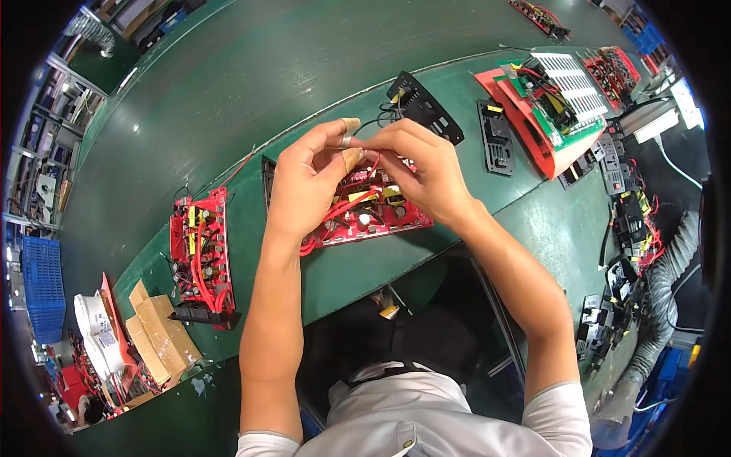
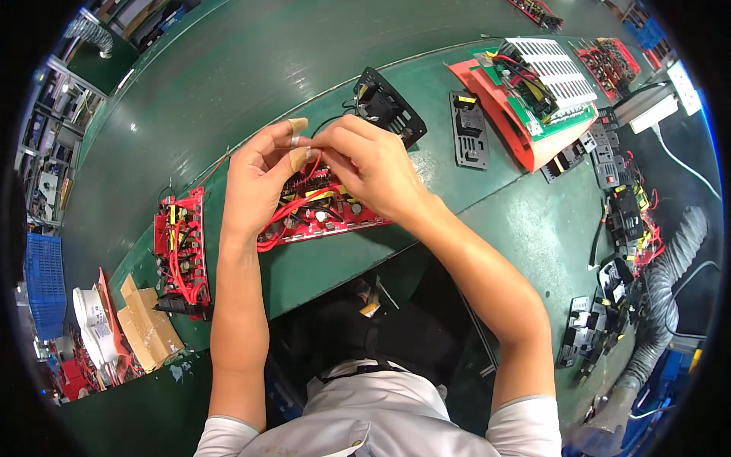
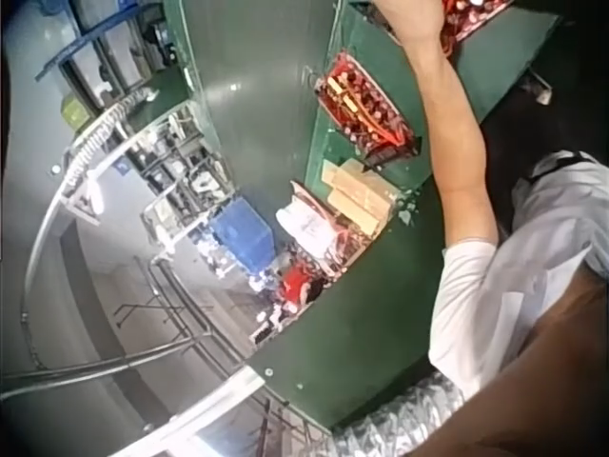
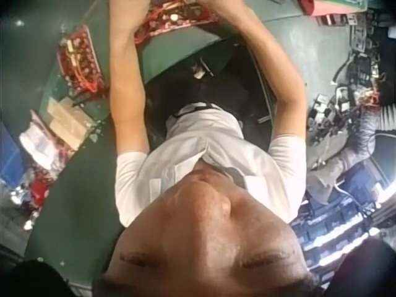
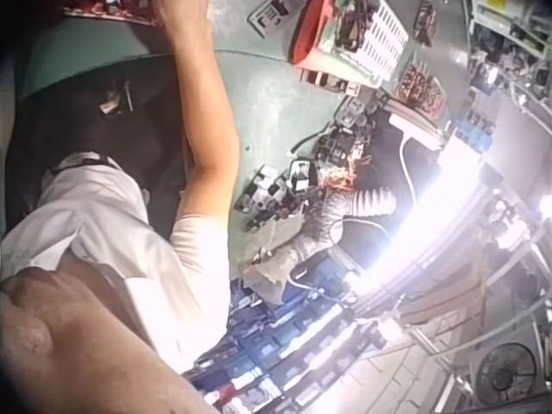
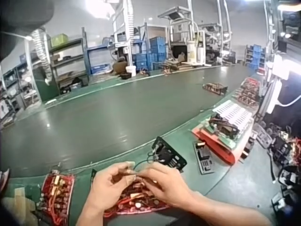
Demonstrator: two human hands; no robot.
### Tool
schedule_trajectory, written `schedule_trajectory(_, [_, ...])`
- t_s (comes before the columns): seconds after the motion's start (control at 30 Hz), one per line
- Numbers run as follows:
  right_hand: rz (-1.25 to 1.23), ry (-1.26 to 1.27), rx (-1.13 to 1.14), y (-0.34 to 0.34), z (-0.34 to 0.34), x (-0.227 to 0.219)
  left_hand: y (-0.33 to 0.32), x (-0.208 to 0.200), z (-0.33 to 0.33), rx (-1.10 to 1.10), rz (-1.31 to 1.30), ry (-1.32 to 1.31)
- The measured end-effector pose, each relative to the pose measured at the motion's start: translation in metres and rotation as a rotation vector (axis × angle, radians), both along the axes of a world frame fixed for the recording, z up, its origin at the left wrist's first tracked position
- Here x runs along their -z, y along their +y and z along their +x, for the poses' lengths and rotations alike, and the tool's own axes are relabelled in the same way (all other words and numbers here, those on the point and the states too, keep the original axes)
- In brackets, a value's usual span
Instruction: Assembling electronic components and connecting wiring on circuit boards at a factory workstation.
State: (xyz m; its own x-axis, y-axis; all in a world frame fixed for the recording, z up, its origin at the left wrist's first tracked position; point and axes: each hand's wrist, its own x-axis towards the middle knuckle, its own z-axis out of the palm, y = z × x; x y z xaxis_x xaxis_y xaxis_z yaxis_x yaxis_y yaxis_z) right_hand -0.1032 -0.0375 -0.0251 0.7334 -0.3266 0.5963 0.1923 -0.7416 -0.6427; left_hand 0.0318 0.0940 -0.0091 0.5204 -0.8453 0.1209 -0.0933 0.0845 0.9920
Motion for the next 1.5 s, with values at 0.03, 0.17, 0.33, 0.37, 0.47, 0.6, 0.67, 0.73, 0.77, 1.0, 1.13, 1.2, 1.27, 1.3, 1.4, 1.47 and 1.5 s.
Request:
schedule_trajectory(0.03, [0.014, -0.002, 0.028, -0.001, 0.001, 0.002, 0.0, 0.0, -0.001, -0.006, 0.018, -0.035])
schedule_trajectory(0.17, [0.163, 0.05, 0.099, 0.003, 0.003, 0.003, 0.0, 0.004, 0.001, -0.008, 0.008, -0.048])
schedule_trajectory(0.33, [0.316, 0.082, 0.091, 0.008, 0.002, -0.002, 0.002, 0.003, 0.001, -0.028, 0.026, -0.026])
schedule_trajectory(0.37, [0.337, 0.084, 0.102, 0.007, 0.002, -0.001, 0.002, 0.002, 0.0, -0.028, 0.025, -0.025])
schedule_trajectory(0.47, [0.374, 0.144, 0.151, 0.001, -0.004, -0.001, 0.008, -0.015, -0.001, -0.132, -0.015, -0.552])
schedule_trajectory(0.6, [0.415, 0.238, 0.172, -0.005, -0.003, -0.006, 0.026, -0.02, 0.001, 0.208, 0.137, -0.805])
schedule_trajectory(0.67, [0.365, 0.272, 0.156, -0.007, -0.004, -0.011, 0.023, -0.012, -0.001, 0.164, 0.273, -0.947])
schedule_trajectory(0.73, [0.336, 0.299, 0.153, -0.01, -0.009, -0.017, 0.019, -0.011, 0.0, 0.126, 0.286, -0.812])
schedule_trajectory(0.77, [0.249, 0.311, 0.15, -0.012, -0.009, -0.018, 0.018, -0.01, 0.002, 0.144, 0.287, -0.79])
schedule_trajectory(1.0, [-0.17, 0.342, -0.037, -0.021, -0.022, -0.019, 0.022, -0.004, -0.003, 0.229, 0.417, -0.968])
schedule_trajectory(1.13, [-0.327, 0.369, -0.068, -0.025, -0.021, -0.01, 0.019, 0.002, -0.008, 0.225, 0.438, -1.046])
schedule_trajectory(1.2, [-0.358, 0.369, -0.072, -0.024, -0.02, -0.006, 0.018, 0.001, -0.009, 0.215, 0.43, -1.019])
schedule_trajectory(1.27, [-0.378, 0.353, -0.081, -0.024, -0.019, -0.004, 0.017, -0.002, -0.009, 0.221, 0.447, -0.994])
schedule_trajectory(1.3, [-0.382, 0.335, -0.091, -0.023, -0.019, -0.004, 0.02, -0.002, -0.008, 0.221, 0.432, -1.013])
schedule_trajectory(1.4, [-0.406, 0.309, -0.101, -0.022, -0.017, -0.002, 0.019, -0.001, -0.007, 0.23, 0.433, -1.002])
schedule_trajectory(1.47, [-0.419, 0.313, -0.106, -0.02, -0.018, -0.002, 0.021, -0.003, -0.011, 0.224, 0.445, -0.985])
schedule_trajectory(1.5, [-0.427, 0.313, -0.11, -0.02, -0.018, -0.001, 0.021, -0.003, -0.011, 0.228, 0.445, -0.976])
